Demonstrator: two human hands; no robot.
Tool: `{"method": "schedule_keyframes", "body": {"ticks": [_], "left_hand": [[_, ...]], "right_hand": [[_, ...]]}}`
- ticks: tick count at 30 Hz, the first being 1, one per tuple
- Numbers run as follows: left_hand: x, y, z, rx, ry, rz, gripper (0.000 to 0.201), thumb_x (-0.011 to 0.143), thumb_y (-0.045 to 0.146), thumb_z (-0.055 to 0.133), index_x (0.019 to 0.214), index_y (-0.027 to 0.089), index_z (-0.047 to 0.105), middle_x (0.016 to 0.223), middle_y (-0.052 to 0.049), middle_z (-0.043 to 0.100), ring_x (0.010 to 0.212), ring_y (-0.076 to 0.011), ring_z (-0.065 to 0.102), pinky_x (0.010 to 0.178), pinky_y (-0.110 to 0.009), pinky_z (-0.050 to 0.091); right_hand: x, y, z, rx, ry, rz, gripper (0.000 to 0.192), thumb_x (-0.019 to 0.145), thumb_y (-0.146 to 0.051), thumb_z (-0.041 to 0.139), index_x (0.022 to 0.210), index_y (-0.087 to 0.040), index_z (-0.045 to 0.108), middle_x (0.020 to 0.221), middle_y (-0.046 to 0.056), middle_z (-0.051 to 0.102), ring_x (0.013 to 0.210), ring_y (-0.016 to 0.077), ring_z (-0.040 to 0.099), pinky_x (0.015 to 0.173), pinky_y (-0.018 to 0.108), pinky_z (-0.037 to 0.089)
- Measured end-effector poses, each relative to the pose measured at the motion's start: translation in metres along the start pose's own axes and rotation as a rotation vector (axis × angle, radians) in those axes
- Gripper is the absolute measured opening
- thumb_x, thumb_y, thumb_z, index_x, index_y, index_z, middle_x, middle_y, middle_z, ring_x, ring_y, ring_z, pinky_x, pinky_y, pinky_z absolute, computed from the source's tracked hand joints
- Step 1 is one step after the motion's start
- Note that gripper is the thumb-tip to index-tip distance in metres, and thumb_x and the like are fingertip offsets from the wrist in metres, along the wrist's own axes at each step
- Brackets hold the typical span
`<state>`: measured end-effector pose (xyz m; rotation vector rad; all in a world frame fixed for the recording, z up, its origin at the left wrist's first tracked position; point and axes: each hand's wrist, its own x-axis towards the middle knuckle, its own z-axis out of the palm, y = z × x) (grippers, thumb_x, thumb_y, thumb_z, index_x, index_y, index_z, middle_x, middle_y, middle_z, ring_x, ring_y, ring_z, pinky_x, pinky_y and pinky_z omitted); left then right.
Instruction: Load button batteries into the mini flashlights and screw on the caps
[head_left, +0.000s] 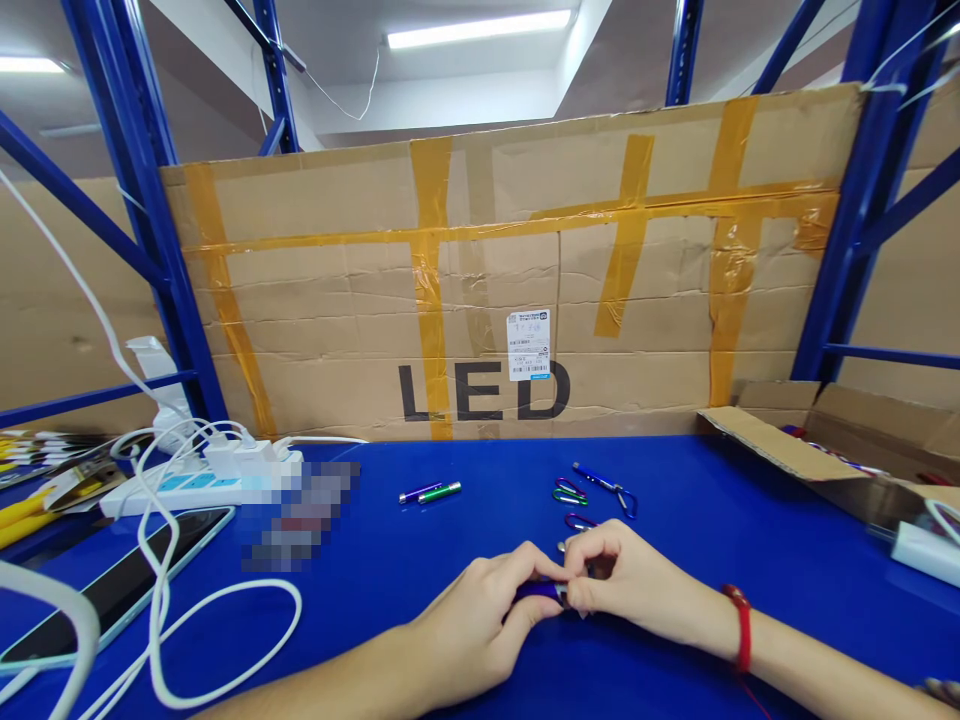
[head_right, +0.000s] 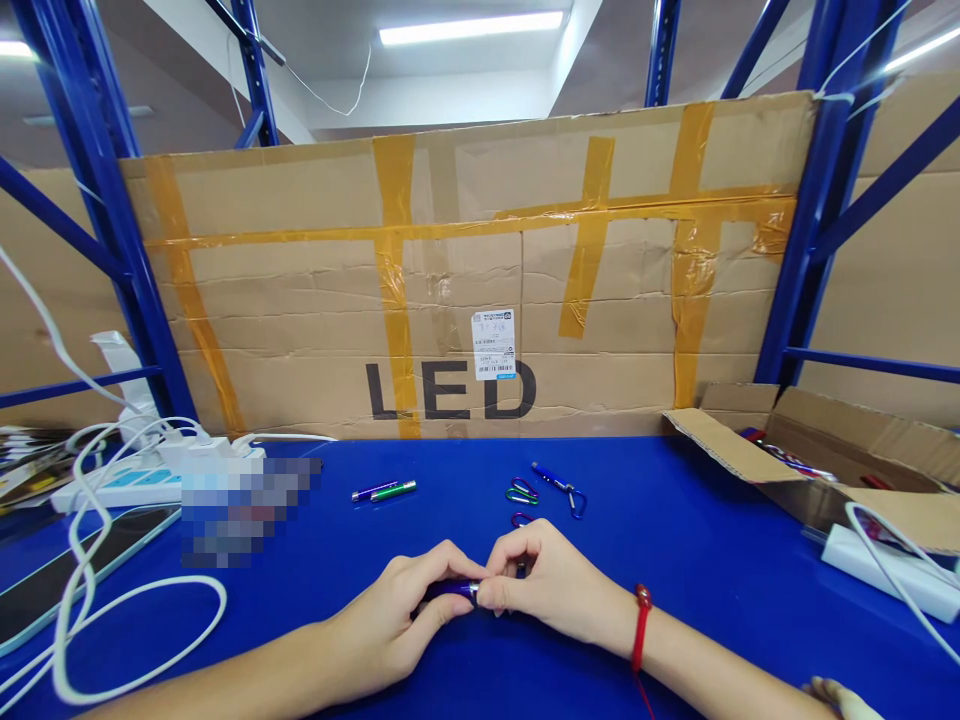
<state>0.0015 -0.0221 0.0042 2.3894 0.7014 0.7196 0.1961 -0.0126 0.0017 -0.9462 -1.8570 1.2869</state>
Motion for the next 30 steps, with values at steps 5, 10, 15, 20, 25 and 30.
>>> {"method": "schedule_keyframes", "body": {"ticks": [5, 10, 15, 20, 25, 30], "left_hand": [[0.0006, -0.0009, 0.0006, 0.02, 0.021, 0.045, 0.026, 0.089, 0.017, 0.042, 0.112, 0.02, 0.054, 0.106, -0.003, 0.063, 0.096, -0.0144, 0.058, 0.084, -0.023, 0.042], [0.0017, -0.0004, 0.0012, 0.049, 0.046, 0.055, 0.027, 0.09, 0.015, 0.041, 0.112, 0.02, 0.055, 0.111, -0.004, 0.062, 0.1, -0.0134, 0.057, 0.088, -0.021, 0.04], [0.0028, -0.0001, 0.0017, 0.047, 0.068, 0.036, 0.026, 0.09, 0.016, 0.041, 0.111, 0.018, 0.055, 0.108, -0.003, 0.062, 0.098, -0.013, 0.057, 0.086, -0.02, 0.04], [0.0027, -0.002, 0.0031, 0.046, 0.109, 0.015, 0.023, 0.091, 0.017, 0.039, 0.108, 0.019, 0.055, 0.105, -0.002, 0.062, 0.095, -0.0127, 0.057, 0.084, -0.021, 0.041], [0.004, -0.0023, 0.003, 0.071, 0.136, 0.001, 0.021, 0.091, 0.015, 0.038, 0.104, 0.019, 0.054, 0.104, -0.002, 0.062, 0.092, -0.0132, 0.056, 0.082, -0.022, 0.04], [0.0043, -0.0011, 0.0025, 0.099, 0.149, -0.02, 0.021, 0.09, 0.016, 0.038, 0.104, 0.021, 0.053, 0.101, 0.0, 0.062, 0.086, -0.0129, 0.056, 0.076, -0.021, 0.041]], "right_hand": [[0.0017, -0.0003, -0.0009, 0.007, 0.001, 0.0, 0.034, 0.06, -0.041, 0.075, 0.053, -0.012, 0.06, 0.051, -0.001, 0.053, 0.05, 0.008, 0.043, 0.051, 0.02, 0.033], [0.0027, 0.0024, -0.0014, 0.003, 0.022, 0.031, 0.036, 0.06, -0.044, 0.074, 0.054, -0.011, 0.06, 0.051, 0.0, 0.053, 0.05, 0.0084, 0.044, 0.052, 0.02, 0.034], [0.0026, 0.0025, -0.0016, -0.018, 0.043, 0.027, 0.033, 0.063, -0.04, 0.073, 0.054, -0.011, 0.06, 0.051, 0.0, 0.053, 0.051, 0.0083, 0.045, 0.052, 0.02, 0.034], [0.0023, -0.0024, -0.0007, -0.103, 0.105, 0.027, 0.035, 0.066, -0.042, 0.07, 0.053, -0.012, 0.059, 0.051, 0.0, 0.054, 0.049, 0.0085, 0.044, 0.05, 0.02, 0.033], [0.0023, -0.0046, 0.0005, -0.17, 0.174, 0.012, 0.038, 0.065, -0.047, 0.07, 0.054, -0.013, 0.059, 0.051, 0.002, 0.055, 0.05, 0.01, 0.046, 0.05, 0.021, 0.035], [0.0031, -0.0054, 0.0004, -0.212, 0.228, 0.022, 0.041, 0.064, -0.051, 0.068, 0.054, -0.013, 0.058, 0.051, 0.002, 0.055, 0.047, 0.0092, 0.043, 0.048, 0.022, 0.033]]}}
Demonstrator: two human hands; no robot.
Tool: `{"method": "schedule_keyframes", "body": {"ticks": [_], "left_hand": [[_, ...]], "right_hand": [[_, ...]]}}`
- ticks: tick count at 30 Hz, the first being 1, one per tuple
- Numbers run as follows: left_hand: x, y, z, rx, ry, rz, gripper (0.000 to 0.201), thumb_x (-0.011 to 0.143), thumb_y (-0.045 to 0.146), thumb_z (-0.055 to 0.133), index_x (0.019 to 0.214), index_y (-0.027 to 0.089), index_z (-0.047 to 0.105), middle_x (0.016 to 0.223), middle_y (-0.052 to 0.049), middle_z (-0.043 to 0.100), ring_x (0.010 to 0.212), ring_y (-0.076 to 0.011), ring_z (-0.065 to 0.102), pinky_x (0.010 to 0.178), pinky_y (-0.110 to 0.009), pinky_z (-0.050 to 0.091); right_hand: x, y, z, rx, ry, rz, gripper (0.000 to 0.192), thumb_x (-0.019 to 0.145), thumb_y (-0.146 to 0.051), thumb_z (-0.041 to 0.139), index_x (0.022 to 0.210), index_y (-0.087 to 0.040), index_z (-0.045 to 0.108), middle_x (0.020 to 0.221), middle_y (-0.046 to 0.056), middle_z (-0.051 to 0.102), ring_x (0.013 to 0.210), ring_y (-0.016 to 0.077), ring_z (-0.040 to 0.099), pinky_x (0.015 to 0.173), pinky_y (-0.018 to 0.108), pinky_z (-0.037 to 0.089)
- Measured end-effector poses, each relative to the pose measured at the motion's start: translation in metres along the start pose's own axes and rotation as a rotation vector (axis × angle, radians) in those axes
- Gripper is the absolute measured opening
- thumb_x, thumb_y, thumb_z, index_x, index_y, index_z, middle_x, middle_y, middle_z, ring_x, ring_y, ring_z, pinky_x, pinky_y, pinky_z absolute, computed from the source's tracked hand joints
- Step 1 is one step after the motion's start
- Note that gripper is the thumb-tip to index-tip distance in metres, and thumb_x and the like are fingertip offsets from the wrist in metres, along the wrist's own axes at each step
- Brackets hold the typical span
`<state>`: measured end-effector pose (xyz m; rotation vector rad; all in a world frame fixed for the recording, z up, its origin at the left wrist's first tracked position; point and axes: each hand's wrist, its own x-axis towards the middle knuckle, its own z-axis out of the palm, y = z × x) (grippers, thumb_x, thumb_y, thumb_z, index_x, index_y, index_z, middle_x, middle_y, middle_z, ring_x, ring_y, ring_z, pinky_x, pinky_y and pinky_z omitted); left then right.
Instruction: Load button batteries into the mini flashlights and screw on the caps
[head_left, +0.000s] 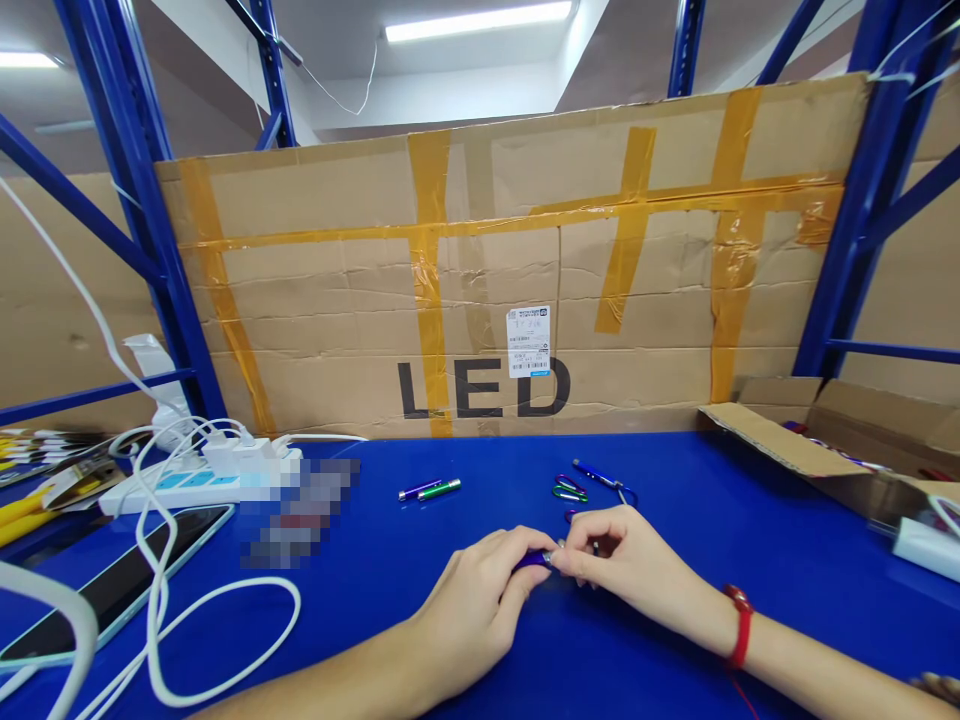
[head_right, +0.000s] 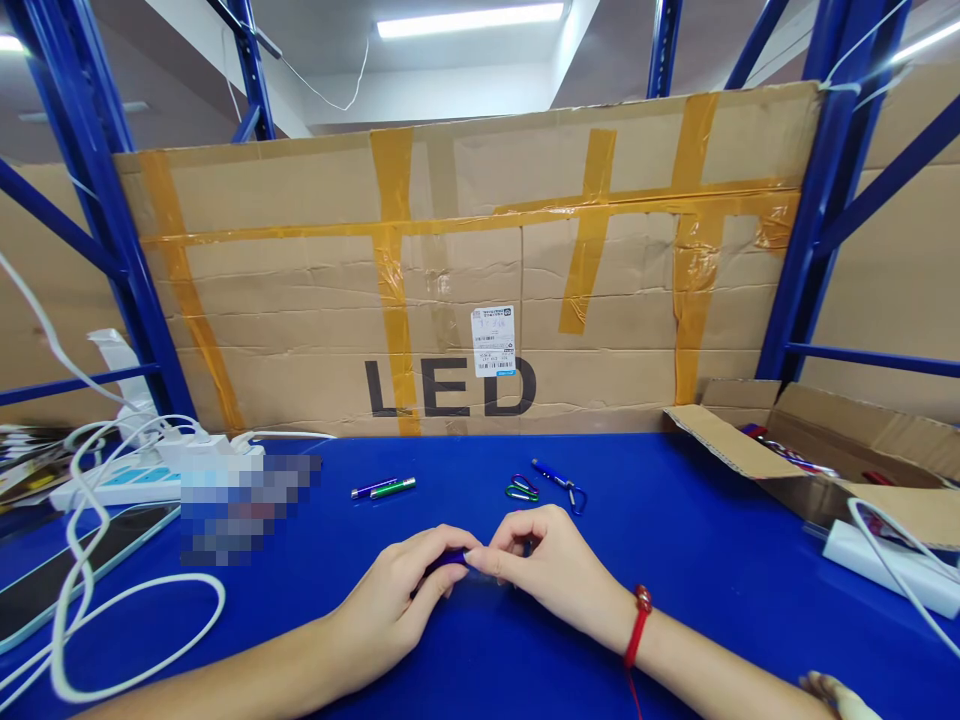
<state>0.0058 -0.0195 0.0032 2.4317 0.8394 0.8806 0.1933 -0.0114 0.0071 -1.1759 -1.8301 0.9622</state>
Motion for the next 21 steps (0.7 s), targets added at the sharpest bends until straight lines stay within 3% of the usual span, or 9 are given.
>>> {"method": "schedule_keyframes", "body": {"ticks": [21], "left_hand": [[-0.0005, 0.0011, -0.0003, 0.044, -0.009, -0.045, 0.021, 0.091, 0.022, 0.039, 0.106, 0.023, 0.053, 0.084, 0.001, 0.062, 0.067, -0.0106, 0.055, 0.071, -0.02, 0.042]], "right_hand": [[-0.0013, 0.0031, 0.0003, -0.015, -0.004, -0.027, 0.044, 0.067, -0.055, 0.065, 0.055, -0.013, 0.058, 0.051, 0.002, 0.054, 0.047, 0.0084, 0.042, 0.047, 0.021, 0.031]]}}
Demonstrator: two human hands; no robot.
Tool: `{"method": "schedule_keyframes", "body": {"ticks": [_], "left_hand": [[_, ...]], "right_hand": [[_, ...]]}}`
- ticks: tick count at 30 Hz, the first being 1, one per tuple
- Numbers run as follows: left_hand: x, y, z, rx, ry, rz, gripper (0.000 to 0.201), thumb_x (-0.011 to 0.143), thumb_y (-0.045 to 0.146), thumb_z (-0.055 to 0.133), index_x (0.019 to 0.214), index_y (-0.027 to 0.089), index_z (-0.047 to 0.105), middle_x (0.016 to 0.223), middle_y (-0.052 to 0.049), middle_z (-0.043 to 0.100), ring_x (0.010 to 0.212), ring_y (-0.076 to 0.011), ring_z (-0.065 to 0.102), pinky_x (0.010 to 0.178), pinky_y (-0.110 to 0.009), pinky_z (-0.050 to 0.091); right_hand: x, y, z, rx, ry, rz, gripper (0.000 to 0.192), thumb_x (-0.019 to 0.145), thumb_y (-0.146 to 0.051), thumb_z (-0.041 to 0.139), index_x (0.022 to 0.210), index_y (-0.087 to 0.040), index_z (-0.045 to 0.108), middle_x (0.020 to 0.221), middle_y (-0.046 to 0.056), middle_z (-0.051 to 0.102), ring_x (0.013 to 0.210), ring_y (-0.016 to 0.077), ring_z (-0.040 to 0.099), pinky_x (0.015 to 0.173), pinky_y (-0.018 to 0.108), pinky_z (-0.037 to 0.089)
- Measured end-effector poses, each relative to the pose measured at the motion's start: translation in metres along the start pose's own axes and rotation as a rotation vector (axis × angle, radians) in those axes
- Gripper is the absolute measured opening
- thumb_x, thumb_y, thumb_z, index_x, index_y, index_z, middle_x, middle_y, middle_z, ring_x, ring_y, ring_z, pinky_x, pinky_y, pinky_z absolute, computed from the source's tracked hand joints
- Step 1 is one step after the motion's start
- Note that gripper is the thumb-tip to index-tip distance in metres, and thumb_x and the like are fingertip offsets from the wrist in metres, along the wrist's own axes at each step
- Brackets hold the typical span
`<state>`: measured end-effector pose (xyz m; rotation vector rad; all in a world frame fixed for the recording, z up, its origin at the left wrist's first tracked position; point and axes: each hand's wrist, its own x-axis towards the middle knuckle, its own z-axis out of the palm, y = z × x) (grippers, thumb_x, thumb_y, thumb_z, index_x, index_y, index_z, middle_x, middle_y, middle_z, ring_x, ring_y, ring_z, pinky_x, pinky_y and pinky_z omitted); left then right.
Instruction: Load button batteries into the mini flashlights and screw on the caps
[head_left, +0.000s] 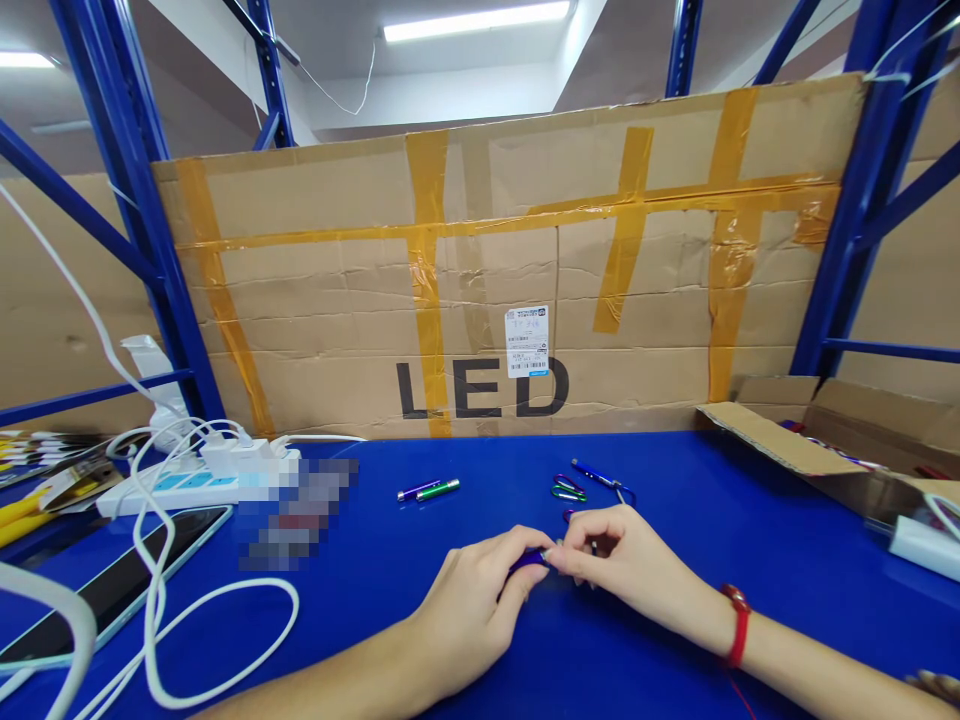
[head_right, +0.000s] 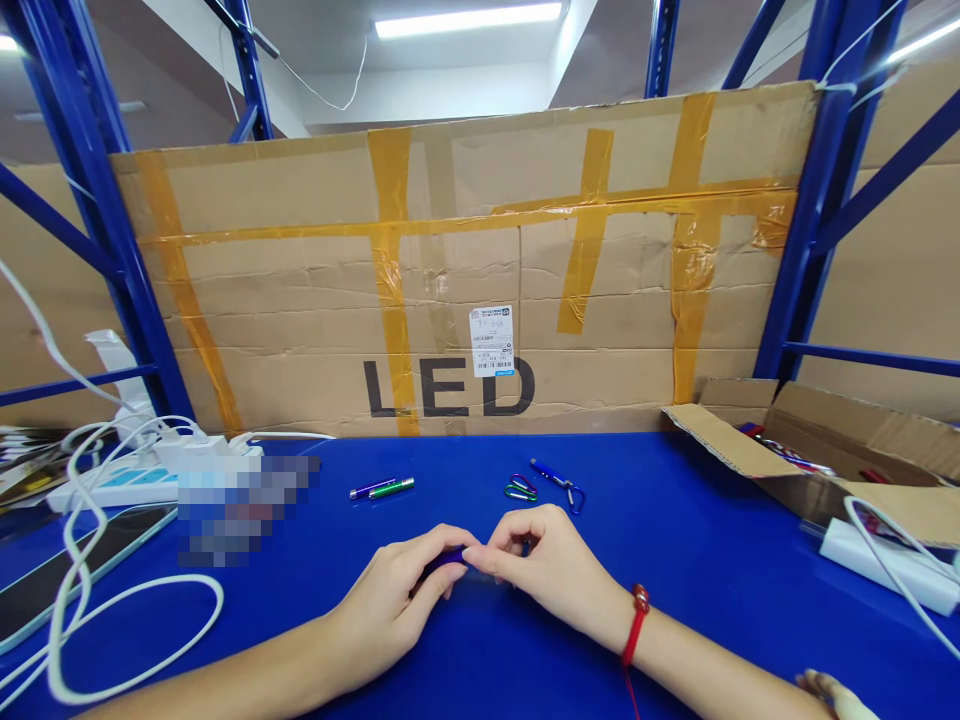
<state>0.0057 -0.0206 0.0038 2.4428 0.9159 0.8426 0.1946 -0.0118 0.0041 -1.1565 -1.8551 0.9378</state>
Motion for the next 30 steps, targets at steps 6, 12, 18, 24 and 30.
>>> {"method": "schedule_keyframes", "body": {"ticks": [6, 12, 18, 24, 30], "left_hand": [[0.0003, -0.0003, 0.0001, 0.006, 0.002, 0.003, 0.021, 0.091, 0.021, 0.038, 0.106, 0.023, 0.053, 0.084, 0.002, 0.061, 0.067, -0.0106, 0.055, 0.069, -0.02, 0.042], [-0.0001, -0.0003, -0.0006, 0.007, -0.005, 0.006, 0.021, 0.091, 0.021, 0.038, 0.105, 0.023, 0.052, 0.083, 0.002, 0.061, 0.068, -0.0107, 0.055, 0.07, -0.02, 0.041], [-0.0005, -0.001, -0.0002, 0.004, 0.0, 0.018, 0.02, 0.091, 0.021, 0.038, 0.105, 0.023, 0.052, 0.087, 0.002, 0.062, 0.069, -0.0102, 0.056, 0.069, -0.019, 0.041], [-0.0004, -0.0014, 0.0004, -0.023, -0.006, 0.016, 0.021, 0.091, 0.02, 0.038, 0.105, 0.025, 0.052, 0.096, 0.004, 0.062, 0.069, -0.0093, 0.056, 0.069, -0.019, 0.041], [-0.0006, -0.0013, 0.0007, -0.029, -0.002, 0.019, 0.02, 0.091, 0.02, 0.039, 0.106, 0.025, 0.052, 0.098, 0.004, 0.062, 0.068, -0.0085, 0.055, 0.068, -0.018, 0.041]], "right_hand": [[0.0002, -0.0012, 0.0001, 0.02, 0.0, 0.023, 0.045, 0.065, -0.055, 0.066, 0.054, -0.013, 0.057, 0.05, 0.001, 0.053, 0.046, 0.0082, 0.041, 0.047, 0.021, 0.031], [0.0003, -0.0011, 0.0003, 0.024, -0.013, 0.017, 0.044, 0.067, -0.053, 0.065, 0.055, -0.012, 0.058, 0.051, 0.002, 0.054, 0.047, 0.008, 0.042, 0.047, 0.021, 0.031], [-0.0001, -0.0009, 0.0004, 0.027, -0.019, 0.01, 0.043, 0.068, -0.052, 0.065, 0.055, -0.012, 0.058, 0.05, 0.002, 0.054, 0.046, 0.0076, 0.041, 0.047, 0.02, 0.031], [0.0007, -0.0011, 0.0005, 0.022, -0.015, 0.015, 0.043, 0.067, -0.052, 0.066, 0.055, -0.012, 0.057, 0.051, 0.002, 0.055, 0.046, 0.0081, 0.042, 0.047, 0.021, 0.032], [0.0008, -0.0018, 0.0007, 0.026, -0.02, 0.023, 0.043, 0.067, -0.052, 0.065, 0.055, -0.012, 0.057, 0.05, 0.002, 0.054, 0.045, 0.008, 0.041, 0.047, 0.02, 0.031]]}}
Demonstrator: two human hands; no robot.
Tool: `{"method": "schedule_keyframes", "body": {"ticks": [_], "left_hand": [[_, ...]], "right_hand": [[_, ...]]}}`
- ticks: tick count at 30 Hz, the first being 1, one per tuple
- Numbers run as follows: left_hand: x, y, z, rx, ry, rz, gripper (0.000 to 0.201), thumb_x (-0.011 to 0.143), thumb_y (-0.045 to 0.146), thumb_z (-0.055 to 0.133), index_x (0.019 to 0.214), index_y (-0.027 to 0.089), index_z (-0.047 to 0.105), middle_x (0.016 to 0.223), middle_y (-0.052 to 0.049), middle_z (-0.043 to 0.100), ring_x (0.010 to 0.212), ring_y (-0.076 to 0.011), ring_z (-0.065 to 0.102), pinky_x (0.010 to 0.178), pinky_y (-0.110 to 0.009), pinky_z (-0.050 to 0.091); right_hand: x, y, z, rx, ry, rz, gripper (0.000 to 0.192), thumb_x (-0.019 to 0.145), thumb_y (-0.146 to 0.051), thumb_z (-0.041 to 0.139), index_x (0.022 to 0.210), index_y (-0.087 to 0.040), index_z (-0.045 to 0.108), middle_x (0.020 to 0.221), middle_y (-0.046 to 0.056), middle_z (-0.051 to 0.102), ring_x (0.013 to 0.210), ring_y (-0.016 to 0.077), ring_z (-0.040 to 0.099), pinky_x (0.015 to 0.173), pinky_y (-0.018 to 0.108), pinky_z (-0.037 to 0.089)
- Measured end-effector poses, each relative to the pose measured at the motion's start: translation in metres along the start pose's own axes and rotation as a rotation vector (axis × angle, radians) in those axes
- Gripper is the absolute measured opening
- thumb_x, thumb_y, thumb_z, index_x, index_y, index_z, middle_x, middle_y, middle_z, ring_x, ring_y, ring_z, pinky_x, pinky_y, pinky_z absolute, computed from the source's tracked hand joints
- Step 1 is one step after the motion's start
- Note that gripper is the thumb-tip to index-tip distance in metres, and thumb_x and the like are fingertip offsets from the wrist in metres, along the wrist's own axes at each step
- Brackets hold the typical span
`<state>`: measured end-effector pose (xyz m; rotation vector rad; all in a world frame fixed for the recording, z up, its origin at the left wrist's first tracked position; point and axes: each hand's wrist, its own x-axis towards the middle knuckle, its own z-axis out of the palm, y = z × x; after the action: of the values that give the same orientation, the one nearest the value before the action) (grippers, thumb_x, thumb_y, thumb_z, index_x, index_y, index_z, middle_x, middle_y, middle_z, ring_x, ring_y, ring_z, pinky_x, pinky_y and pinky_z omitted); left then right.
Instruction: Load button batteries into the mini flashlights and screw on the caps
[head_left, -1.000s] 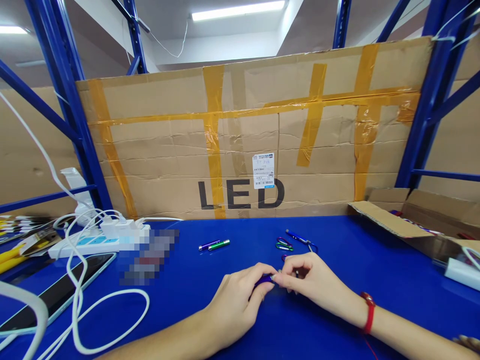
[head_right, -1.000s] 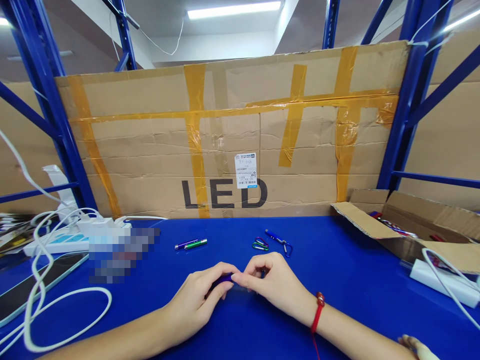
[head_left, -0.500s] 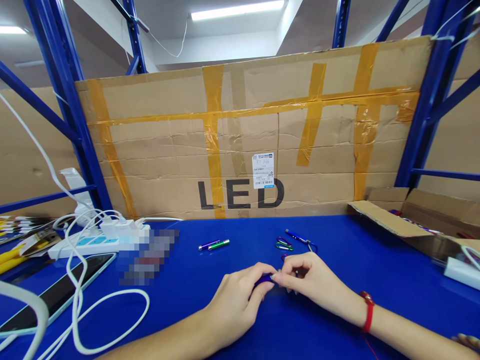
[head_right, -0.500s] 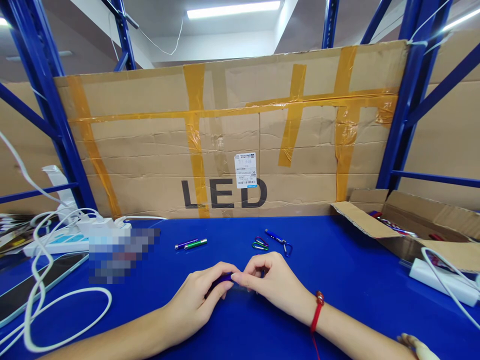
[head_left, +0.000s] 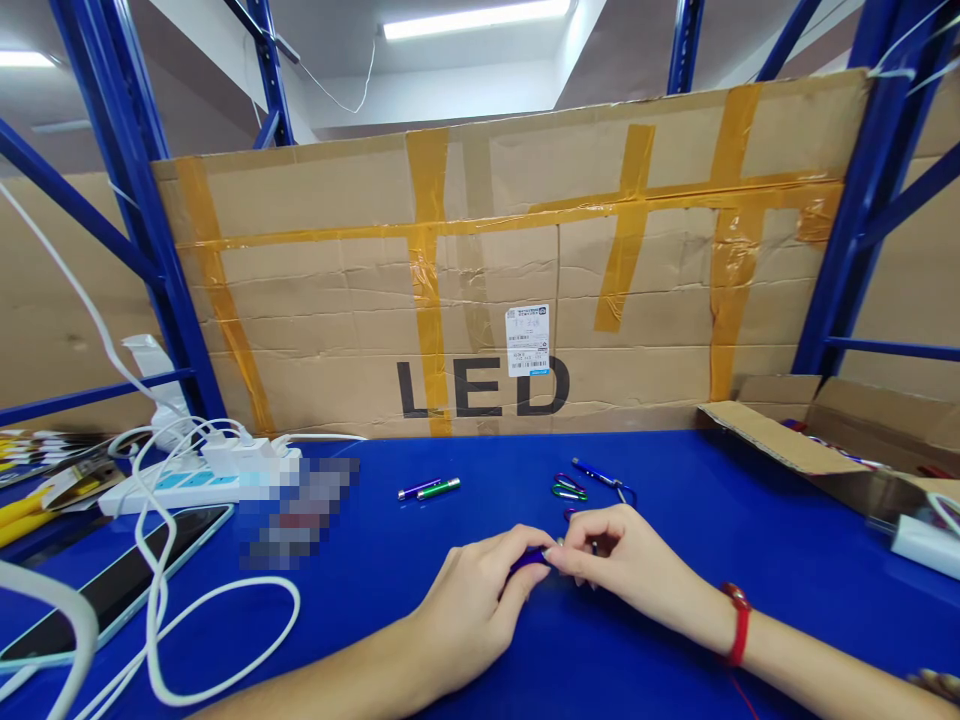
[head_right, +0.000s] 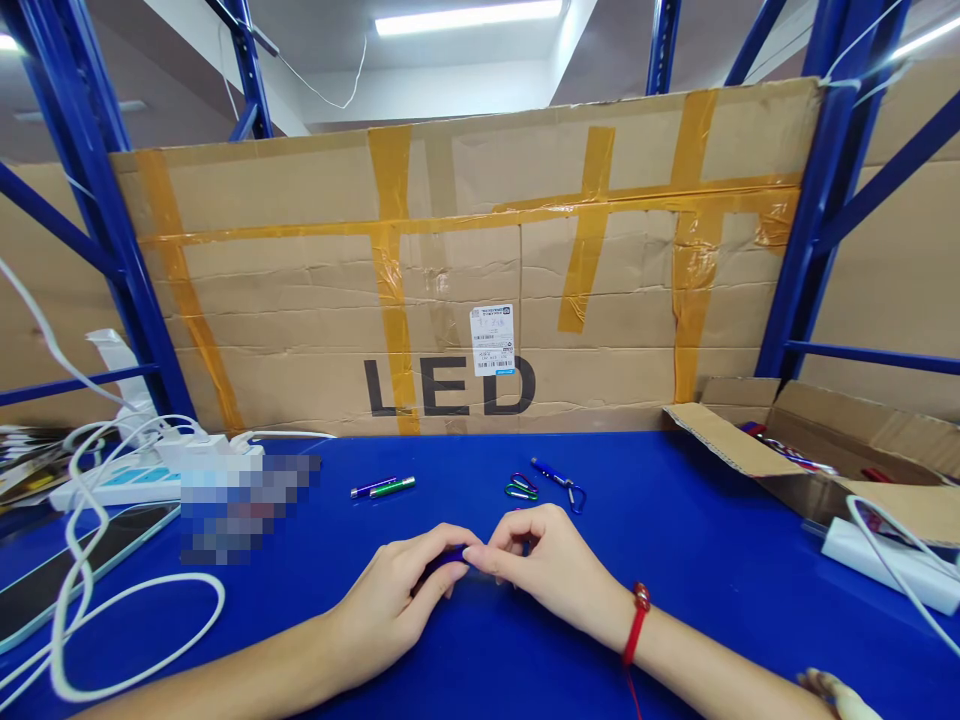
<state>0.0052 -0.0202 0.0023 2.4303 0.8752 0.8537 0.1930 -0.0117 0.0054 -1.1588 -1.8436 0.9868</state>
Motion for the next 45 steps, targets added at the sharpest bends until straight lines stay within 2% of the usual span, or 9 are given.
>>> {"method": "schedule_keyframes", "body": {"ticks": [45], "left_hand": [[0.001, 0.0027, -0.0024, 0.015, -0.017, -0.016, 0.022, 0.091, 0.021, 0.04, 0.107, 0.023, 0.054, 0.097, 0.001, 0.064, 0.073, -0.0105, 0.058, 0.069, -0.019, 0.043]], "right_hand": [[-0.0007, 0.0023, -0.0009, -0.062, 0.008, -0.027, 0.042, 0.07, -0.052, 0.064, 0.055, -0.013, 0.056, 0.052, 0.002, 0.056, 0.048, 0.009, 0.043, 0.047, 0.021, 0.033]]}}
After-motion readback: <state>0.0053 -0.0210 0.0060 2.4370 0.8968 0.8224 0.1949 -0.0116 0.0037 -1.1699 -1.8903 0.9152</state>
